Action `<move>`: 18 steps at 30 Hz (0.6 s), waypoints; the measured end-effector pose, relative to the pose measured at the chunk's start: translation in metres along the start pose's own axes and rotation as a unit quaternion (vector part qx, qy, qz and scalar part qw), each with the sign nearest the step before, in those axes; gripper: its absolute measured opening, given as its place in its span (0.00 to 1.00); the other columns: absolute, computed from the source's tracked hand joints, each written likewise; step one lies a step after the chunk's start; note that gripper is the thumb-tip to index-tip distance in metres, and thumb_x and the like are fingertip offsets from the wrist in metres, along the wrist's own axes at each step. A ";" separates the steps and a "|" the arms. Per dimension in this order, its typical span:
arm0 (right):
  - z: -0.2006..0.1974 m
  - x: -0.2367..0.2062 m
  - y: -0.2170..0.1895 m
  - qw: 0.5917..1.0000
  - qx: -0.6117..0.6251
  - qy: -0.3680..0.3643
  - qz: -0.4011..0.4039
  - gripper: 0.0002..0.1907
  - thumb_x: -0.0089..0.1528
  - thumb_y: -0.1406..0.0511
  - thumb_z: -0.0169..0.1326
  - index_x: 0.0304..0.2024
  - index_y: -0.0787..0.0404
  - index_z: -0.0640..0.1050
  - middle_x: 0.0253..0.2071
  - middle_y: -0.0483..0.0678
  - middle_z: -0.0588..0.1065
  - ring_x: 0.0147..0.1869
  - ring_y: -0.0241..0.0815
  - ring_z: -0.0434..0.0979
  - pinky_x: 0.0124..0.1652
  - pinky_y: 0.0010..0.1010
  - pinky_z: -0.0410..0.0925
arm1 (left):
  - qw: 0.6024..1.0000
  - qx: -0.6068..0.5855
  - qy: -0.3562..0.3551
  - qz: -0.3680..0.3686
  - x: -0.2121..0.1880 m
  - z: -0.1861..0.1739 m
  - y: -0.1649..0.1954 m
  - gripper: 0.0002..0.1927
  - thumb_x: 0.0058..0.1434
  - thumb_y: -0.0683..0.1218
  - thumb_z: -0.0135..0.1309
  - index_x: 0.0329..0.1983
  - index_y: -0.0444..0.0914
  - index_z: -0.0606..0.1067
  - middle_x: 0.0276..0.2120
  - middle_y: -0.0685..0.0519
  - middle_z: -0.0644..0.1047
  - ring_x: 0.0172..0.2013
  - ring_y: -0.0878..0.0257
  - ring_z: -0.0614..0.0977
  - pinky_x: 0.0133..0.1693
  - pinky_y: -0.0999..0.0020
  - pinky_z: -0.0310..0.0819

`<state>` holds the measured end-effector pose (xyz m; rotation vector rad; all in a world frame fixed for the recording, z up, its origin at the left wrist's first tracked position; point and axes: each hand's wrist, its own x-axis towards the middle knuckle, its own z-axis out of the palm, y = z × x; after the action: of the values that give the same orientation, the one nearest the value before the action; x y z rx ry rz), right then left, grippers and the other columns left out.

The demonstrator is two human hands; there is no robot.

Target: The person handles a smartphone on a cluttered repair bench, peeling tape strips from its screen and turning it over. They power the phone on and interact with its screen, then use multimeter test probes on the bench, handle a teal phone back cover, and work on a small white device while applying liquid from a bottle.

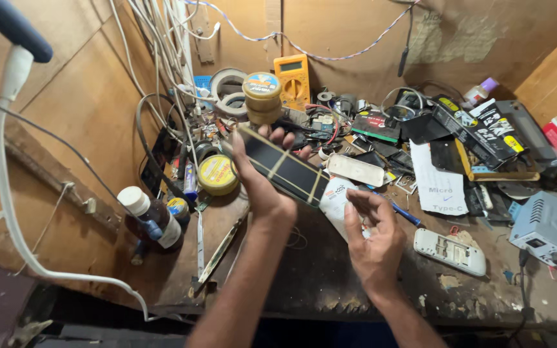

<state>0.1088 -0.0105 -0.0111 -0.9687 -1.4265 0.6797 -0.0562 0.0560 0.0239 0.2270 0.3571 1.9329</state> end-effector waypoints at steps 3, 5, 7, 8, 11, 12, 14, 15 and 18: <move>0.001 0.006 -0.006 0.995 -0.081 -0.040 0.033 0.10 0.64 0.68 0.57 0.47 0.65 0.80 0.45 0.51 0.81 0.48 0.37 0.82 0.48 0.29 0.74 | 0.996 0.030 -0.063 -0.058 -0.001 0.010 0.036 0.34 0.63 0.68 0.51 0.59 0.37 0.68 0.43 0.48 0.76 0.45 0.57 0.80 0.48 0.47 0.81; 0.003 0.009 -0.010 0.986 -0.132 -0.097 -0.006 0.08 0.61 0.67 0.59 0.42 0.64 0.82 0.41 0.49 0.81 0.43 0.37 0.82 0.44 0.29 0.74 | 0.988 0.094 -0.099 -0.071 -0.003 0.015 0.056 0.35 0.62 0.68 0.51 0.58 0.36 0.69 0.43 0.46 0.77 0.44 0.56 0.81 0.47 0.45 0.82; 0.007 0.011 -0.014 0.968 -0.177 -0.178 0.026 0.07 0.59 0.66 0.61 0.38 0.62 0.83 0.37 0.49 0.80 0.42 0.41 0.80 0.40 0.33 0.73 | 0.979 0.133 -0.128 -0.084 -0.007 0.018 0.071 0.35 0.61 0.69 0.50 0.58 0.37 0.69 0.42 0.45 0.77 0.42 0.54 0.82 0.47 0.45 0.82; 0.009 0.012 -0.015 0.955 -0.200 -0.217 0.042 0.06 0.58 0.66 0.61 0.36 0.61 0.84 0.35 0.49 0.79 0.41 0.43 0.79 0.38 0.35 0.72 | 0.976 0.140 -0.140 -0.091 -0.009 0.019 0.076 0.35 0.62 0.69 0.49 0.58 0.38 0.69 0.41 0.43 0.77 0.41 0.53 0.83 0.47 0.46 0.82; 0.015 0.011 -0.018 0.923 -0.277 -0.265 -0.044 0.07 0.56 0.64 0.64 0.31 0.63 0.83 0.33 0.51 0.80 0.45 0.51 0.74 0.45 0.41 0.68 | 0.967 0.165 -0.146 -0.126 -0.012 0.018 0.086 0.38 0.62 0.72 0.46 0.55 0.36 0.68 0.40 0.40 0.79 0.38 0.49 0.84 0.47 0.46 0.83; 0.016 0.010 -0.018 0.916 -0.292 -0.273 -0.034 0.07 0.56 0.65 0.64 0.31 0.63 0.82 0.34 0.52 0.79 0.45 0.52 0.73 0.46 0.42 0.67 | 0.964 0.173 -0.142 -0.142 -0.013 0.017 0.087 0.40 0.62 0.73 0.44 0.54 0.34 0.68 0.39 0.39 0.80 0.38 0.48 0.85 0.47 0.45 0.83; 0.019 0.009 -0.017 0.903 -0.320 -0.286 -0.017 0.07 0.55 0.66 0.63 0.32 0.63 0.81 0.35 0.53 0.79 0.47 0.53 0.72 0.48 0.42 0.66 | 0.959 0.173 -0.149 -0.168 -0.013 0.013 0.088 0.39 0.61 0.73 0.44 0.57 0.37 0.69 0.39 0.41 0.80 0.38 0.49 0.85 0.47 0.47 0.83; 0.020 0.009 -0.015 0.902 -0.322 -0.288 -0.008 0.07 0.56 0.65 0.63 0.31 0.64 0.81 0.35 0.53 0.79 0.47 0.53 0.72 0.48 0.42 0.66 | 0.956 0.172 -0.152 -0.182 -0.014 0.010 0.087 0.39 0.61 0.73 0.43 0.58 0.38 0.70 0.38 0.41 0.80 0.39 0.49 0.85 0.48 0.47 0.82; 0.019 0.014 -0.011 0.906 -0.320 -0.276 0.008 0.08 0.57 0.65 0.63 0.30 0.65 0.81 0.34 0.54 0.79 0.47 0.53 0.72 0.48 0.43 0.67 | 0.942 0.200 -0.170 -0.210 -0.013 0.004 0.086 0.39 0.62 0.73 0.44 0.58 0.36 0.71 0.37 0.42 0.79 0.38 0.51 0.84 0.48 0.49 0.82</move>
<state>0.0890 -0.0015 0.0034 -1.3562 -2.2305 0.5183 -0.1250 0.0145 0.0586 0.6853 0.5168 1.3546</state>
